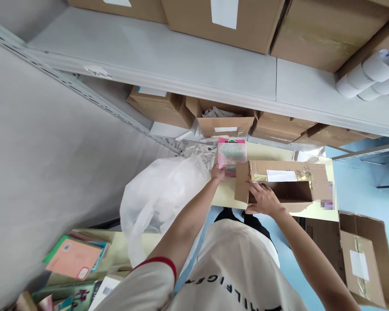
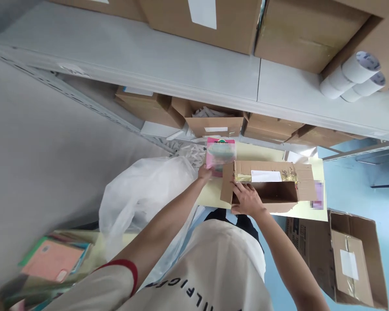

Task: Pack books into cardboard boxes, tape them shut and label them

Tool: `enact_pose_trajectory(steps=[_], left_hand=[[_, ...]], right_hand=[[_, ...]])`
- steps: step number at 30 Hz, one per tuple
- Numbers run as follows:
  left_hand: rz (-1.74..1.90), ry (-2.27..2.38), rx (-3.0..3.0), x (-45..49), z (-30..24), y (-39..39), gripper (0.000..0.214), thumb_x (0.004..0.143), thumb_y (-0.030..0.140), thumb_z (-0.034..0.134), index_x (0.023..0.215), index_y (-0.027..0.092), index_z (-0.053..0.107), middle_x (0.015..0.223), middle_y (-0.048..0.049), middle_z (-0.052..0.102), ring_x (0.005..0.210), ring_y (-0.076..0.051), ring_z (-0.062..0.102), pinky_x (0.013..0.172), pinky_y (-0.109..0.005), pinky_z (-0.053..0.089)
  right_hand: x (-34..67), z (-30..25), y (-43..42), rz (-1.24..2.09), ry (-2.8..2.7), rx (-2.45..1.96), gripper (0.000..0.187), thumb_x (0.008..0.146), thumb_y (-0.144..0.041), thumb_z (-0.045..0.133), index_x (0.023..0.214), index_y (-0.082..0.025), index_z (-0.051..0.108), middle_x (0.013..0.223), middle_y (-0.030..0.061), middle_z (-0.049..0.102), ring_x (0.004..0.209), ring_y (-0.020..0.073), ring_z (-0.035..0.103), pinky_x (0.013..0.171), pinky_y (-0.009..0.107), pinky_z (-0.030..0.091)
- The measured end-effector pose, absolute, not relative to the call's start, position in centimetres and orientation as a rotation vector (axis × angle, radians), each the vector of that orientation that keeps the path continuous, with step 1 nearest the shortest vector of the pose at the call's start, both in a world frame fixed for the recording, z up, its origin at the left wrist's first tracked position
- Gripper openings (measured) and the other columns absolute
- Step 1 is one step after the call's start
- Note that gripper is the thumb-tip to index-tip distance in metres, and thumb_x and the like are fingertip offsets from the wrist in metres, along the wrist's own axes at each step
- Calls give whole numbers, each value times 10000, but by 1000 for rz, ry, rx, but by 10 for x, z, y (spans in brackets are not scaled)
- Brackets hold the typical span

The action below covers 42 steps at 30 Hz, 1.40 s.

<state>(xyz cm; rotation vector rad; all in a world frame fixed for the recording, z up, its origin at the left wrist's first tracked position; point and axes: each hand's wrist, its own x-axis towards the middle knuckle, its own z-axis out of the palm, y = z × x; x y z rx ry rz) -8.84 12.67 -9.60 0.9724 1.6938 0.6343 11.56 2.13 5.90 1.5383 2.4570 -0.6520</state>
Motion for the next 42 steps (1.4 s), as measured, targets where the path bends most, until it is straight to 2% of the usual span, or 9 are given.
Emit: enact_pose_trajectory(steps=[6, 9, 14, 17, 20, 23, 29, 36, 42], left_hand=[[776, 1901, 1086, -114, -40, 127, 121, 823, 273, 581, 924, 210, 601, 957, -94, 666, 1057, -286, 630, 932, -375, 470], [982, 1973, 1296, -142, 1, 125, 137, 836, 320, 551, 897, 200, 580, 906, -73, 650, 955, -265, 637, 900, -367, 487], [1257, 1977, 1566, -182, 76, 90, 237, 826, 430, 552, 880, 200, 572, 793, -25, 631, 771, -207, 612, 751, -315, 509], [1249, 1939, 1711, -183, 121, 58, 218, 808, 440, 589, 799, 224, 565, 695, 5, 586, 653, -185, 569, 629, -290, 493], [1154, 1822, 1900, -158, 161, 34, 196, 827, 416, 586, 751, 237, 561, 671, 11, 551, 607, -174, 537, 541, -267, 465], [959, 1637, 2080, -117, 186, 27, 184, 878, 371, 526, 777, 224, 571, 740, -10, 588, 682, -179, 570, 585, -262, 485], [551, 1348, 2366, -38, 174, 54, 237, 934, 227, 384, 917, 193, 619, 903, -61, 642, 815, -191, 610, 720, -289, 473], [120, 1284, 2395, 17, 125, 93, 177, 909, 193, 454, 901, 196, 631, 949, -59, 665, 890, -221, 643, 734, -291, 441], [-33, 1179, 2240, 49, 75, 111, 151, 856, 177, 550, 918, 187, 687, 970, -59, 725, 912, -212, 665, 783, -279, 464]], right_hand=[[118, 57, 29, -671, 2526, 1409, 960, 721, -407, 814, 1540, -265, 332, 1523, 127, 464, 1283, 350, 542, 1065, 472, 439], [125, 55, 32, -714, 2540, 1388, 994, 739, -454, 791, 1565, -281, 266, 1544, 130, 436, 1336, 337, 507, 1097, 486, 420], [196, 56, 35, -722, 2569, 1588, 740, 886, -512, 601, 1515, -189, 381, 1438, 176, 539, 1331, 336, 520, 1085, 514, 439], [261, 57, 47, -618, 2655, 1854, 622, 944, -476, 501, 1478, -165, 431, 1382, 188, 581, 1307, 332, 544, 1071, 517, 460], [313, 56, 69, -520, 2736, 1970, 622, 943, -443, 501, 1504, -198, 387, 1509, 164, 474, 1379, 330, 478, 1091, 535, 449], [339, 52, 95, -521, 2729, 1909, 616, 920, -402, 542, 1498, -240, 401, 1571, 126, 404, 1393, 328, 466, 1092, 538, 456], [353, 40, 122, -650, 2671, 1796, 571, 890, -292, 588, 1449, -279, 473, 1562, 81, 431, 1348, 308, 523, 1037, 484, 523], [376, 24, 127, -858, 2740, 1777, 586, 867, -90, 473, 1432, -240, 508, 1543, 63, 463, 1341, 250, 539, 1123, 441, 456], [387, 12, 136, -973, 2805, 1724, 581, 852, -75, 442, 1410, -197, 543, 1508, 86, 504, 1380, 233, 496, 1182, 432, 380]])
